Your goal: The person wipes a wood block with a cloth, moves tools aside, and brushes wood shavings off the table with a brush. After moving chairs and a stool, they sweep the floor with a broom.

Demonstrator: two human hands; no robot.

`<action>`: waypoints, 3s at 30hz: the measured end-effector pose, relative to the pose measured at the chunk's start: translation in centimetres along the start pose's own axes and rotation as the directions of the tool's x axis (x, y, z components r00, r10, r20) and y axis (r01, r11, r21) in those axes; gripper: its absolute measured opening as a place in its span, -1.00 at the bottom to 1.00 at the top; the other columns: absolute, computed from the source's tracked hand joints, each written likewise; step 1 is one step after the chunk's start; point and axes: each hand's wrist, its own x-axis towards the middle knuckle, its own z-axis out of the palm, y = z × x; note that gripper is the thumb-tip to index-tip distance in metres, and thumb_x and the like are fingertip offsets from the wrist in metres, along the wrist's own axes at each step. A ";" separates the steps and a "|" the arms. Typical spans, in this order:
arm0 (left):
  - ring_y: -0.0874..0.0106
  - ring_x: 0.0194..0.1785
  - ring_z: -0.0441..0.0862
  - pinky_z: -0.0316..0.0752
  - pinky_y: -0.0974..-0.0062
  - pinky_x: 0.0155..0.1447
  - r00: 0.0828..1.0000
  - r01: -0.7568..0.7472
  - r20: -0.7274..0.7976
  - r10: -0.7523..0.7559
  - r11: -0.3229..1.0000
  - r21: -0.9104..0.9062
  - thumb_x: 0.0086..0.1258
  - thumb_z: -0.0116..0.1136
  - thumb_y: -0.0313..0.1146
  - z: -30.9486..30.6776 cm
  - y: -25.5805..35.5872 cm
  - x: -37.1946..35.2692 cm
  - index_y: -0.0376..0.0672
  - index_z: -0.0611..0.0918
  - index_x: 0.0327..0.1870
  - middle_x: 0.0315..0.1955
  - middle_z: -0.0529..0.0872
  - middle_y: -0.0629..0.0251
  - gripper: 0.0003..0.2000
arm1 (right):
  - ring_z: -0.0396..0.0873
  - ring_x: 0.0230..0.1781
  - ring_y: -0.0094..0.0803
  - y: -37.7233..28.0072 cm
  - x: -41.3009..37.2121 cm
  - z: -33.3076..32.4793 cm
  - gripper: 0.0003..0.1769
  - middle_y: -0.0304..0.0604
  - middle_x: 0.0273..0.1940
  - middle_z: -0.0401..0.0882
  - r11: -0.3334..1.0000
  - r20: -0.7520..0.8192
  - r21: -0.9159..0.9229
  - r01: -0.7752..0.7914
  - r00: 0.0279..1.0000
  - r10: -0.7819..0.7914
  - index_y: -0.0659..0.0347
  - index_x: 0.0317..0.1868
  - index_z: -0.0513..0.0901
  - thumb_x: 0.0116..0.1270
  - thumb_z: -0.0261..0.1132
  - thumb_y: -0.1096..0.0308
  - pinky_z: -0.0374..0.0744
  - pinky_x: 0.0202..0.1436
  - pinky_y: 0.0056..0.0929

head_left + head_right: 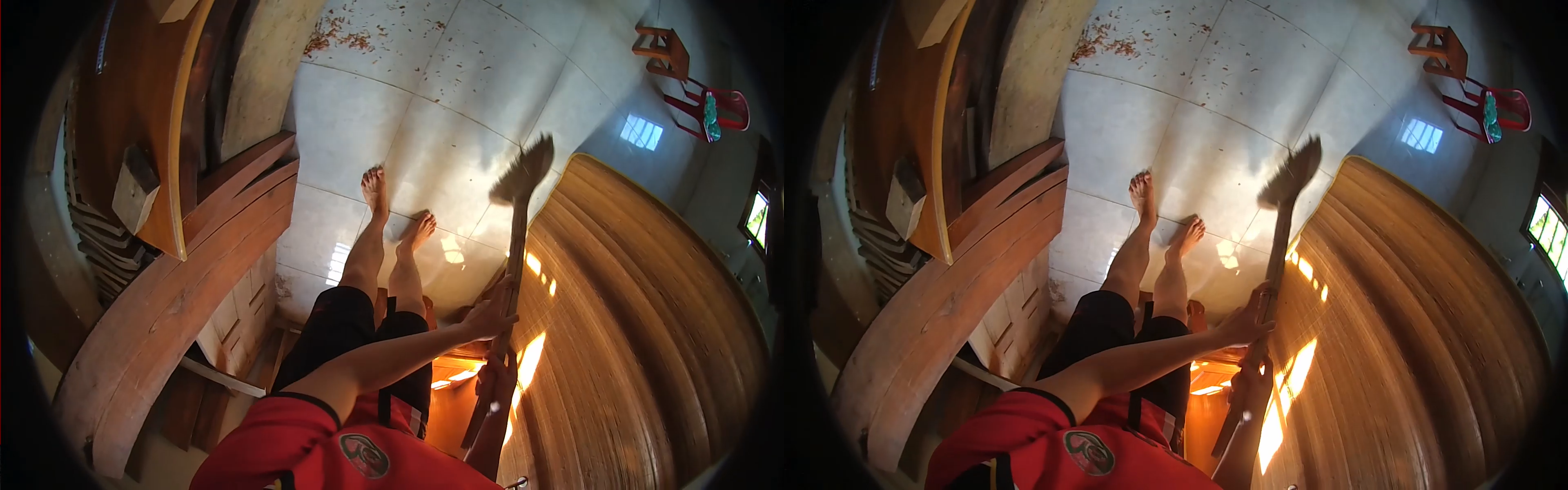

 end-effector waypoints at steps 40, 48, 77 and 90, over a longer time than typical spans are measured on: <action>0.08 -0.23 0.73 0.58 0.15 -0.06 0.933 -0.017 -0.360 0.015 1.000 -0.003 0.29 0.34 0.04 0.6 17.3 11.2 -0.04 0.11 0.37 -0.29 0.72 0.10 -0.21 | 0.50 -0.66 -0.49 -25.4 8.4 -3.5 -0.27 -0.11 -0.24 0.62 0.972 0.390 -0.224 0.070 0.920 0.024 0.18 0.47 0.27 0.29 0.28 0.40 0.43 -0.78 -0.54; -0.02 -0.08 0.71 0.58 0.10 0.04 0.967 -0.227 -0.159 0.198 0.955 -0.192 0.31 0.30 -0.01 10.3 15.8 26.8 0.11 -0.01 0.48 -0.16 0.70 0.02 -0.15 | 0.50 -0.62 -0.52 -32.6 14.5 -6.6 -0.41 -0.19 -0.32 0.57 0.944 0.171 -0.313 0.103 0.984 -0.050 0.18 0.33 0.38 0.31 0.31 0.35 0.47 -0.75 -0.50; 0.42 -0.27 0.69 0.66 0.46 -0.32 0.708 -0.144 -0.680 -0.191 0.904 -0.403 0.38 0.21 -0.19 -11.7 27.8 20.8 -0.33 0.44 0.12 -0.26 0.62 0.17 -0.56 | 0.45 -0.64 -0.54 -31.6 21.2 8.6 -0.43 -0.22 -0.32 0.53 0.975 0.838 0.078 -0.207 0.544 0.048 0.15 0.38 0.40 0.38 0.26 0.28 0.38 -0.69 -0.58; 0.24 -0.07 0.64 0.59 0.17 -0.01 0.930 0.306 0.327 -0.166 0.842 -0.444 0.38 0.23 -0.07 10.4 32.1 42.5 -0.15 0.31 0.33 -0.06 0.63 0.14 -0.40 | 0.49 -0.66 -0.54 -46.7 21.0 -2.6 -0.52 -0.24 -0.43 0.54 0.970 -0.031 -0.044 0.240 0.970 -0.241 0.28 0.25 0.44 0.36 0.29 0.35 0.49 -0.67 -0.55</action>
